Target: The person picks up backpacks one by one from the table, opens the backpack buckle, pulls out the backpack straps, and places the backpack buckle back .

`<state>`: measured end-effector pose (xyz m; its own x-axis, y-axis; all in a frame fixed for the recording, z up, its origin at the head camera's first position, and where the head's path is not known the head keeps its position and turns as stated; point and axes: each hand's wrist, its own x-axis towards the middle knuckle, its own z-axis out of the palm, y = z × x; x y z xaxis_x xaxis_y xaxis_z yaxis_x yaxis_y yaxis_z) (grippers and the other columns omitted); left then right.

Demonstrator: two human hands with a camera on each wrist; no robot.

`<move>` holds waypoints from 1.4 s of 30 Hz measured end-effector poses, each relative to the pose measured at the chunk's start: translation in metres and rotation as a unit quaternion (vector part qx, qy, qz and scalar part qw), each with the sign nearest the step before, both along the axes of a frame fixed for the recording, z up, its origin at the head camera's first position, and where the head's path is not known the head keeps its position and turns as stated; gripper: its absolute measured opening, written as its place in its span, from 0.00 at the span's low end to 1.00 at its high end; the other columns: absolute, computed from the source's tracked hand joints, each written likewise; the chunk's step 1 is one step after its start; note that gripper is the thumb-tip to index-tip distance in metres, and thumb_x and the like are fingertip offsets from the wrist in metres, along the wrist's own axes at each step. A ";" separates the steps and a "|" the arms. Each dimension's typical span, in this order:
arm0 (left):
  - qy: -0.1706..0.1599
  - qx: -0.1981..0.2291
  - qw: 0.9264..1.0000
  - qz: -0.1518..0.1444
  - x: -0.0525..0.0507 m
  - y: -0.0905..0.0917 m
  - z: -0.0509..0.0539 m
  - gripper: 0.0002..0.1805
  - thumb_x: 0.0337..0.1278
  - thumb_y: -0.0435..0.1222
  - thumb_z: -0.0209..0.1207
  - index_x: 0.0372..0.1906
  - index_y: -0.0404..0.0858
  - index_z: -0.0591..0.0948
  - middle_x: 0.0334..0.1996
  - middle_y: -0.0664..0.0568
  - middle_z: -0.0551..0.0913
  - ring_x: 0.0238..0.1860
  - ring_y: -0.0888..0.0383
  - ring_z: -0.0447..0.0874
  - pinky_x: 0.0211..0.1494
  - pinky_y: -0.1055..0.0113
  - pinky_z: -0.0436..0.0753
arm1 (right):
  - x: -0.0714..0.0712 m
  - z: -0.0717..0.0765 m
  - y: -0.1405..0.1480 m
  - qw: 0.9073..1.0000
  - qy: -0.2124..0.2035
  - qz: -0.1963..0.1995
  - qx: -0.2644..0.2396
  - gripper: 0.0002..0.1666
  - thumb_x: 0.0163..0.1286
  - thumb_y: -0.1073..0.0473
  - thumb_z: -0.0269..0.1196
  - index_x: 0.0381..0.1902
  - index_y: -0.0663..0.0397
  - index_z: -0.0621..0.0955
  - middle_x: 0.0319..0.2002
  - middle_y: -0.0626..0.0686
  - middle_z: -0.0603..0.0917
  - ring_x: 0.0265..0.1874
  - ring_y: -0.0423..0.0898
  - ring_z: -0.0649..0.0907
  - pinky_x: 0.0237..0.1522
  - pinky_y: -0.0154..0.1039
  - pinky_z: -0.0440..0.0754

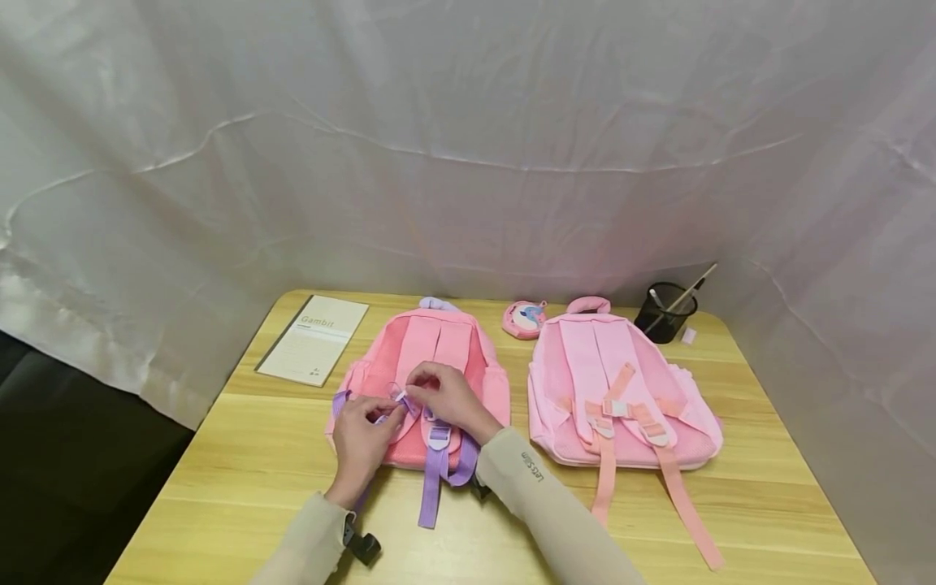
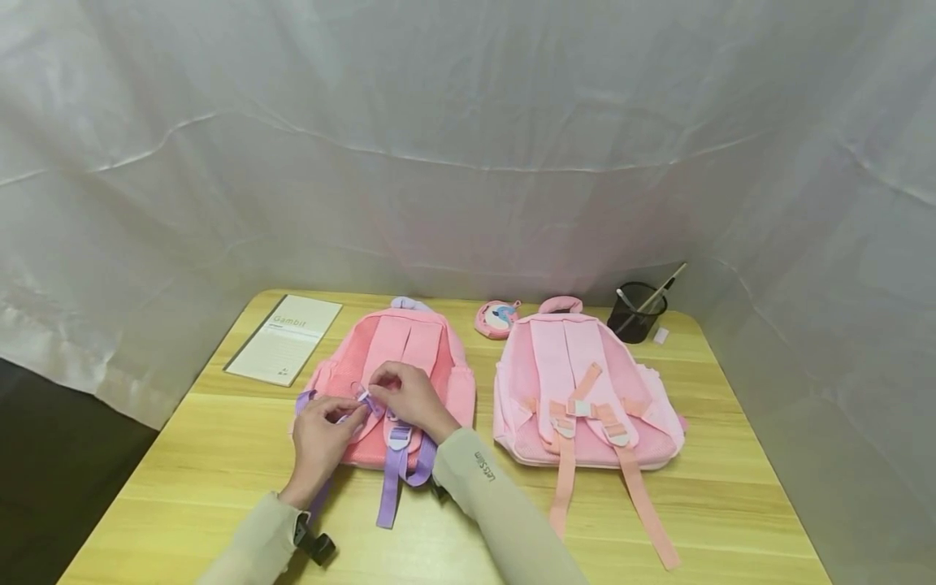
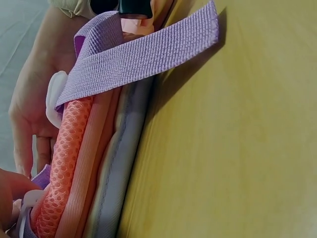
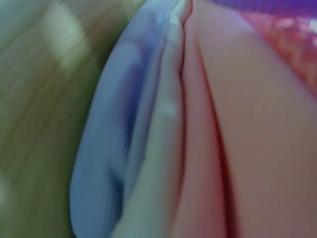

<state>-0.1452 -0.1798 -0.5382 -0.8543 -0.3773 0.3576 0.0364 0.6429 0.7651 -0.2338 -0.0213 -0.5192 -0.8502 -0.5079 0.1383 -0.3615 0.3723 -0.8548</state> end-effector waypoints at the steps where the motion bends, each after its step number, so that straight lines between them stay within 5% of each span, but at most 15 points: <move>1: -0.001 -0.001 1.000 0.001 0.000 0.000 0.000 0.07 0.44 0.37 0.79 0.30 0.42 0.92 0.27 0.52 0.87 0.32 0.55 0.78 0.38 0.62 0.71 | 0.000 0.000 0.000 1.000 0.000 0.004 0.002 0.03 0.71 0.57 0.69 0.42 0.46 0.87 0.39 0.43 0.89 0.43 0.39 0.84 0.56 0.39 0.78; 8: -0.003 -0.004 1.000 0.001 -0.001 0.001 -0.001 0.07 0.45 0.37 0.79 0.30 0.43 0.92 0.29 0.52 0.88 0.33 0.54 0.79 0.38 0.61 0.71 | -0.001 0.002 0.001 1.000 0.009 0.023 0.013 0.04 0.70 0.58 0.70 0.42 0.45 0.90 0.40 0.42 0.90 0.42 0.37 0.84 0.54 0.36 0.80; 23: -0.026 -0.039 0.999 -0.016 -0.001 0.004 -0.005 0.07 0.42 0.40 0.78 0.27 0.49 0.90 0.28 0.57 0.88 0.34 0.56 0.77 0.39 0.60 0.71 | 0.002 0.004 0.002 0.999 -0.017 -0.011 -0.030 0.05 0.68 0.57 0.72 0.41 0.47 0.91 0.38 0.44 0.91 0.37 0.35 0.84 0.46 0.32 0.79; 30: -0.029 0.002 1.000 0.002 -0.003 0.003 -0.002 0.06 0.48 0.43 0.77 0.28 0.50 0.89 0.27 0.58 0.86 0.33 0.57 0.78 0.37 0.62 0.71 | 0.001 0.004 0.001 0.999 -0.024 -0.017 -0.026 0.05 0.67 0.54 0.73 0.40 0.44 0.91 0.38 0.42 0.91 0.38 0.35 0.83 0.47 0.32 0.79; 42: -0.040 -0.016 0.999 -0.013 -0.002 0.004 -0.001 0.05 0.45 0.40 0.76 0.26 0.50 0.89 0.28 0.58 0.88 0.35 0.55 0.79 0.41 0.60 0.72 | 0.000 0.003 0.001 0.999 -0.016 -0.013 -0.035 0.04 0.68 0.55 0.73 0.40 0.44 0.91 0.38 0.42 0.91 0.39 0.35 0.84 0.48 0.34 0.79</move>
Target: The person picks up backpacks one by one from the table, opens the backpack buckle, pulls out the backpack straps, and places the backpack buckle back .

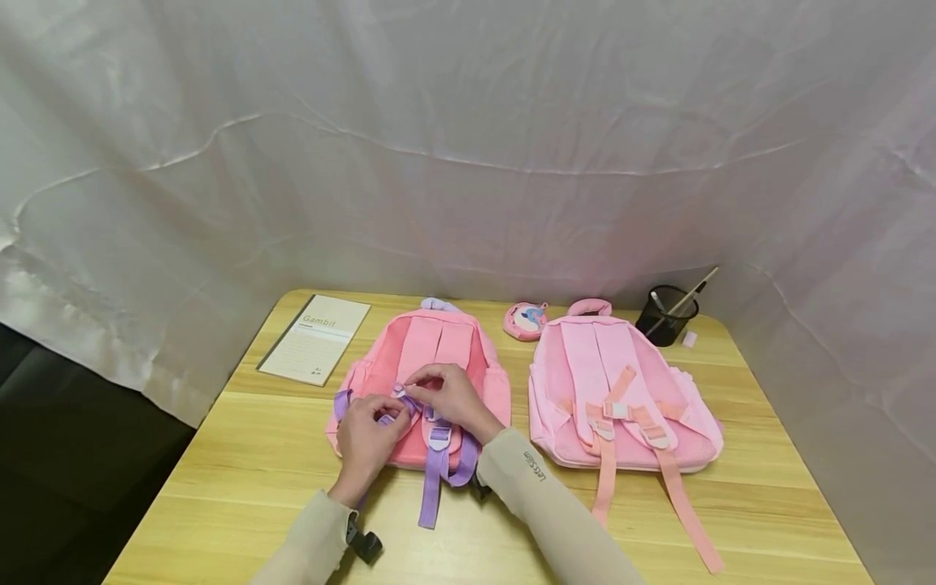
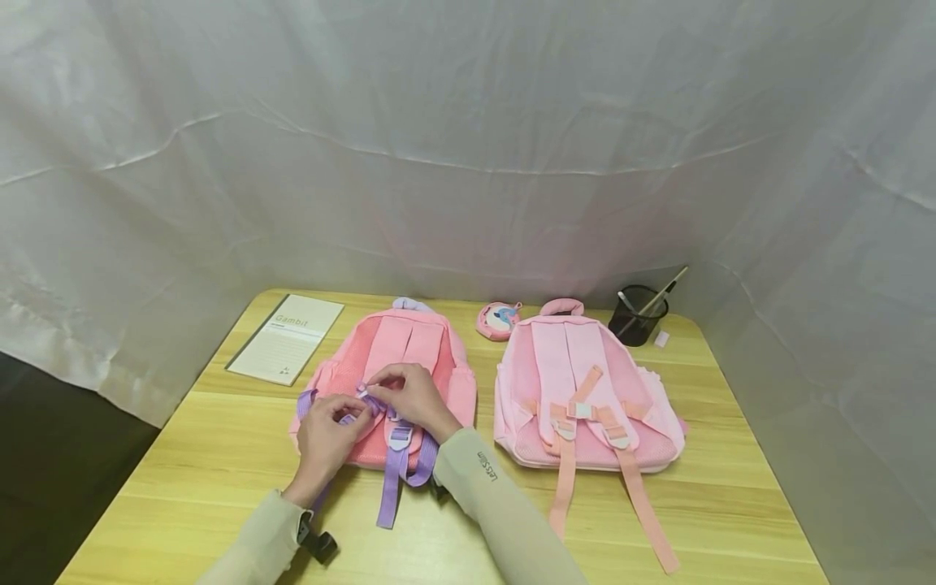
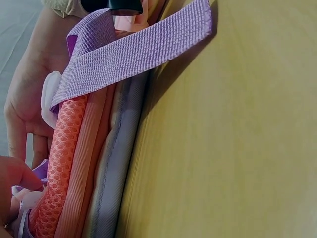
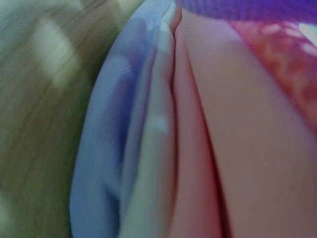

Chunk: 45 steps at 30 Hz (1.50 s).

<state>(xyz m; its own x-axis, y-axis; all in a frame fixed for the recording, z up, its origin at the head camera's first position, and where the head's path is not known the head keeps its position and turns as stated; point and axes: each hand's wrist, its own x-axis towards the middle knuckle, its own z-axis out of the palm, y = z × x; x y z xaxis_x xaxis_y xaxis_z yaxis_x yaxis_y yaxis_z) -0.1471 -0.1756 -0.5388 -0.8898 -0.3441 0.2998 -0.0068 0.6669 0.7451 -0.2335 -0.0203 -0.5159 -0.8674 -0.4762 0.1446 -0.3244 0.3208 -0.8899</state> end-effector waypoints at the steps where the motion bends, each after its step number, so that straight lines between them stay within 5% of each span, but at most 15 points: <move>1: -0.001 -0.004 1.000 -0.001 0.000 0.000 0.000 0.05 0.45 0.40 0.76 0.26 0.50 0.89 0.28 0.58 0.88 0.35 0.55 0.79 0.41 0.60 0.72 | 0.000 0.000 0.000 1.000 0.001 0.001 -0.002 0.04 0.68 0.55 0.73 0.40 0.44 0.91 0.38 0.42 0.91 0.39 0.35 0.84 0.48 0.35 0.80; 18: -0.016 0.043 0.998 0.031 -0.002 0.003 0.006 0.05 0.53 0.41 0.74 0.29 0.48 0.88 0.26 0.55 0.85 0.30 0.57 0.78 0.36 0.63 0.71 | 0.001 -0.001 -0.001 1.000 -0.008 -0.009 -0.013 0.05 0.67 0.56 0.73 0.41 0.44 0.91 0.39 0.43 0.91 0.40 0.37 0.84 0.48 0.36 0.80; 32: -0.003 -0.010 1.000 0.018 -0.001 0.004 0.000 0.06 0.45 0.41 0.76 0.26 0.50 0.88 0.23 0.58 0.85 0.32 0.55 0.77 0.37 0.60 0.69 | 0.000 -0.001 -0.001 0.999 -0.008 -0.009 -0.042 0.05 0.67 0.57 0.73 0.40 0.46 0.91 0.37 0.46 0.92 0.30 0.39 0.83 0.34 0.30 0.80; 39: 0.001 0.025 0.999 0.019 -0.003 0.003 0.003 0.07 0.52 0.41 0.75 0.31 0.48 0.86 0.25 0.56 0.85 0.32 0.56 0.79 0.39 0.62 0.70 | 0.000 0.000 0.000 1.000 0.000 -0.015 -0.025 0.05 0.67 0.56 0.73 0.40 0.45 0.91 0.39 0.43 0.91 0.39 0.37 0.84 0.47 0.35 0.80; 45: -0.005 0.022 1.000 0.019 -0.002 0.004 0.004 0.05 0.50 0.40 0.74 0.27 0.49 0.87 0.24 0.57 0.84 0.31 0.56 0.77 0.38 0.62 0.70 | 0.000 -0.002 -0.001 1.000 0.002 -0.020 -0.022 0.05 0.66 0.56 0.74 0.40 0.43 0.91 0.40 0.42 0.91 0.40 0.37 0.83 0.48 0.37 0.79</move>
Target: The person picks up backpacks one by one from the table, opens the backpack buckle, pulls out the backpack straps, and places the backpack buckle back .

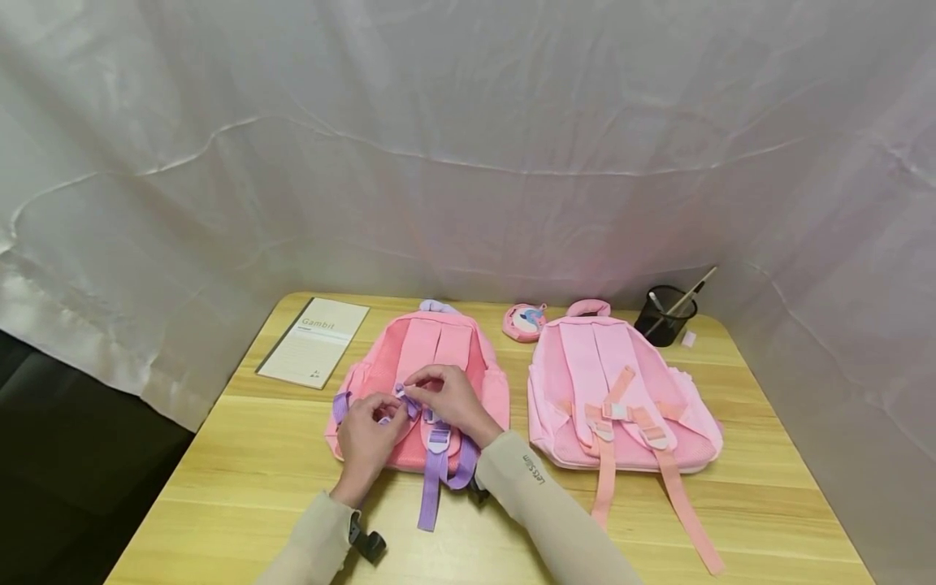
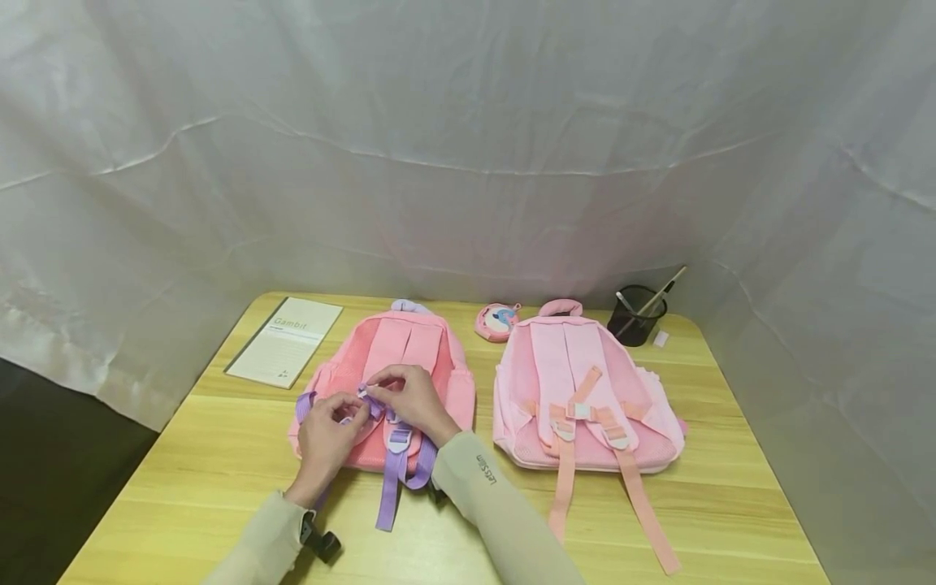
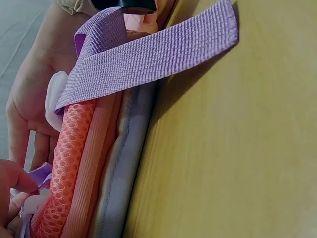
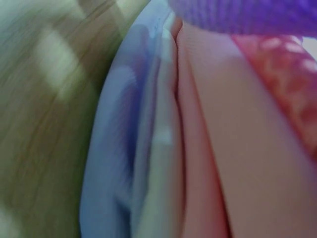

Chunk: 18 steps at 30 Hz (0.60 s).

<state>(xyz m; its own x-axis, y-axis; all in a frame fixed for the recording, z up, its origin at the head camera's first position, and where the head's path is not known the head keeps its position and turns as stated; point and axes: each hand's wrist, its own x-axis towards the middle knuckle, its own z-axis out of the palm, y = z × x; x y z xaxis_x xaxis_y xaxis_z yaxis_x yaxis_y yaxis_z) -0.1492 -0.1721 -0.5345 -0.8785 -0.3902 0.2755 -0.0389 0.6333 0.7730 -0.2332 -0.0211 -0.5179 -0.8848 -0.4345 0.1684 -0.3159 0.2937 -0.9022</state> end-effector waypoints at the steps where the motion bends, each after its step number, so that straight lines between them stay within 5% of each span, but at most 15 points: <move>1: 0.000 -0.001 1.000 -0.001 0.000 0.000 0.000 0.05 0.50 0.40 0.74 0.27 0.49 0.87 0.23 0.57 0.84 0.31 0.56 0.77 0.38 0.62 0.70 | 0.000 0.000 0.000 1.000 0.000 0.000 -0.001 0.04 0.66 0.56 0.73 0.40 0.43 0.91 0.40 0.42 0.92 0.40 0.37 0.83 0.48 0.37 0.79; 18: 0.010 -0.030 0.999 -0.007 0.001 0.001 -0.003 0.05 0.45 0.40 0.75 0.25 0.49 0.88 0.23 0.57 0.85 0.30 0.56 0.76 0.36 0.61 0.68 | 0.001 0.001 0.001 1.000 -0.010 -0.001 -0.014 0.04 0.67 0.57 0.73 0.39 0.45 0.91 0.39 0.43 0.92 0.37 0.37 0.84 0.44 0.33 0.80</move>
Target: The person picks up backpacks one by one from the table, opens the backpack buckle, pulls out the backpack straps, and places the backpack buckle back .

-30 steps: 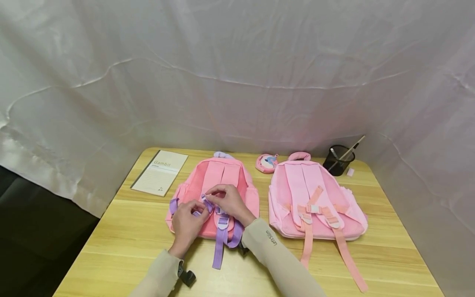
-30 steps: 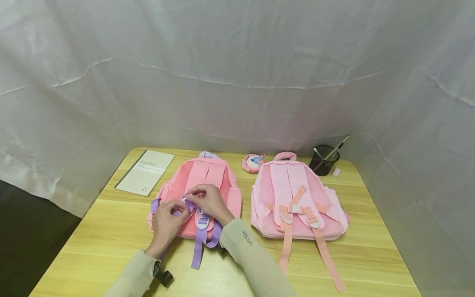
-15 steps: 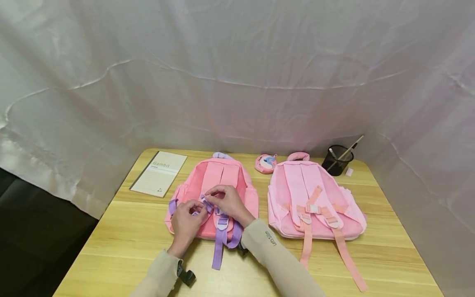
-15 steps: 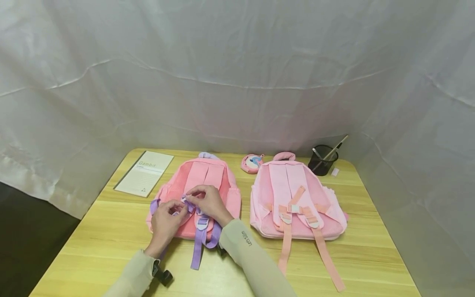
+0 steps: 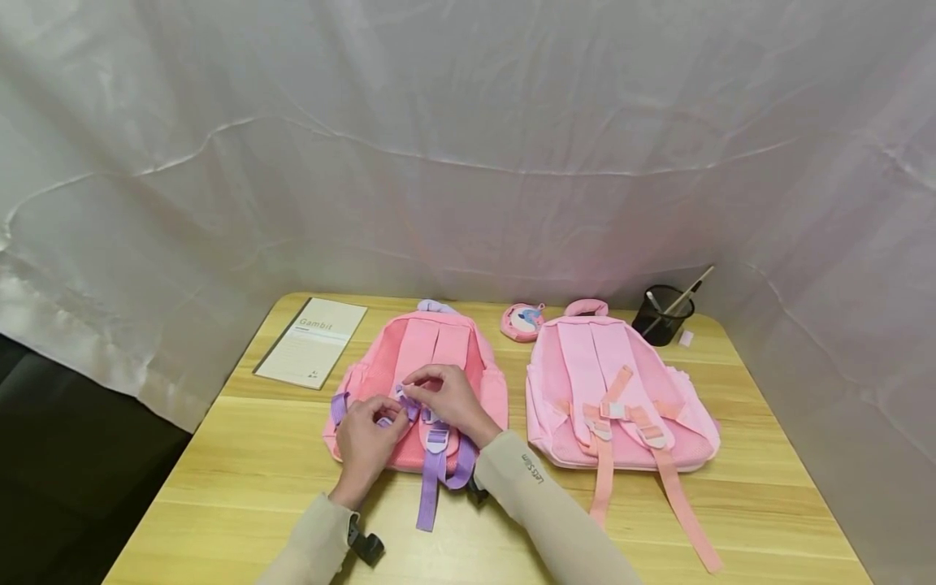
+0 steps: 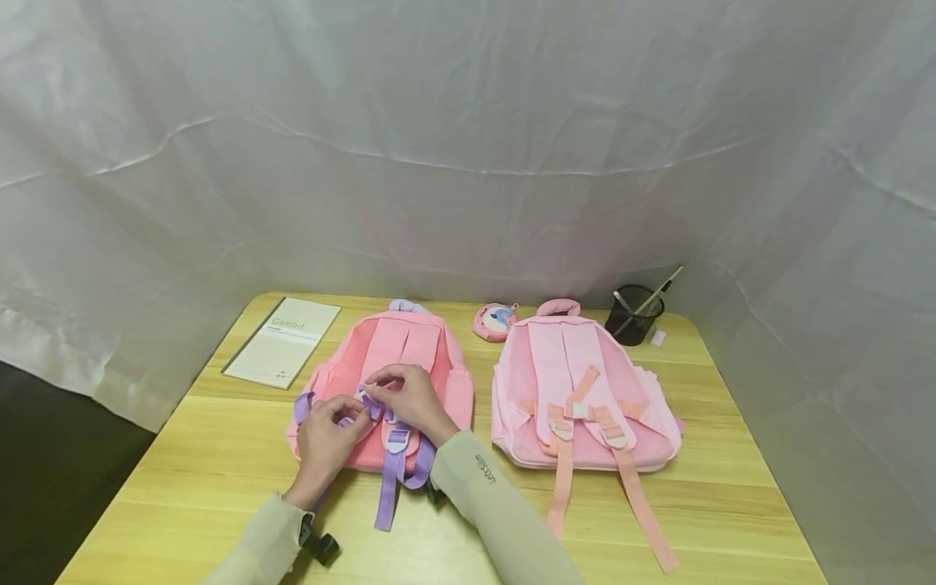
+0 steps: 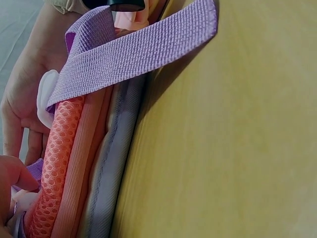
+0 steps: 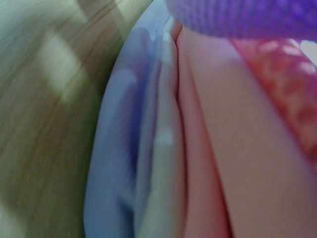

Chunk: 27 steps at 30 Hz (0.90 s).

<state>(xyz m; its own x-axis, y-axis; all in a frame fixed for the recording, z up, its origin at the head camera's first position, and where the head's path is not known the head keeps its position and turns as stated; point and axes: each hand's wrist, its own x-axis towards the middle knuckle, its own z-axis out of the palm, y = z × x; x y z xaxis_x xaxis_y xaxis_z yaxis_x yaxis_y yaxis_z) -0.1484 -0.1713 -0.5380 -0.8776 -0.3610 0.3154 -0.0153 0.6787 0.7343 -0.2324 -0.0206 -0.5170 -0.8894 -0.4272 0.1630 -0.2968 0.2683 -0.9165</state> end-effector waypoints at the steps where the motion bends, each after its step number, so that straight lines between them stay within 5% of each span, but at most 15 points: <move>1: 0.001 -0.001 1.000 0.000 0.000 0.000 0.000 0.05 0.45 0.40 0.75 0.25 0.49 0.88 0.23 0.57 0.85 0.30 0.56 0.76 0.35 0.61 0.68 | 0.000 0.000 0.000 1.000 -0.001 0.001 -0.001 0.04 0.67 0.57 0.73 0.39 0.45 0.91 0.39 0.44 0.92 0.36 0.38 0.84 0.43 0.33 0.80; 6: -0.007 0.008 1.000 -0.018 -0.001 -0.003 0.001 0.07 0.49 0.41 0.74 0.32 0.48 0.86 0.27 0.56 0.86 0.32 0.57 0.77 0.38 0.62 0.69 | 0.000 0.001 0.000 1.000 -0.003 0.006 -0.009 0.04 0.68 0.57 0.73 0.40 0.46 0.91 0.38 0.45 0.92 0.35 0.40 0.84 0.39 0.32 0.80; 13: -0.023 0.105 0.992 -0.071 -0.004 -0.013 0.008 0.13 0.66 0.40 0.68 0.52 0.41 0.85 0.36 0.50 0.85 0.34 0.61 0.78 0.39 0.70 0.75 | -0.002 0.000 0.001 1.000 0.010 0.002 0.000 0.04 0.68 0.55 0.73 0.40 0.45 0.91 0.39 0.42 0.91 0.37 0.36 0.83 0.43 0.32 0.79; 27: -0.043 0.198 0.974 -0.104 -0.011 -0.020 0.011 0.12 0.68 0.38 0.66 0.51 0.37 0.85 0.38 0.46 0.84 0.35 0.61 0.77 0.38 0.73 0.76 | 0.000 0.000 0.002 1.000 -0.004 0.005 -0.005 0.12 0.69 0.54 0.71 0.48 0.49 0.89 0.44 0.46 0.91 0.43 0.40 0.86 0.51 0.36 0.82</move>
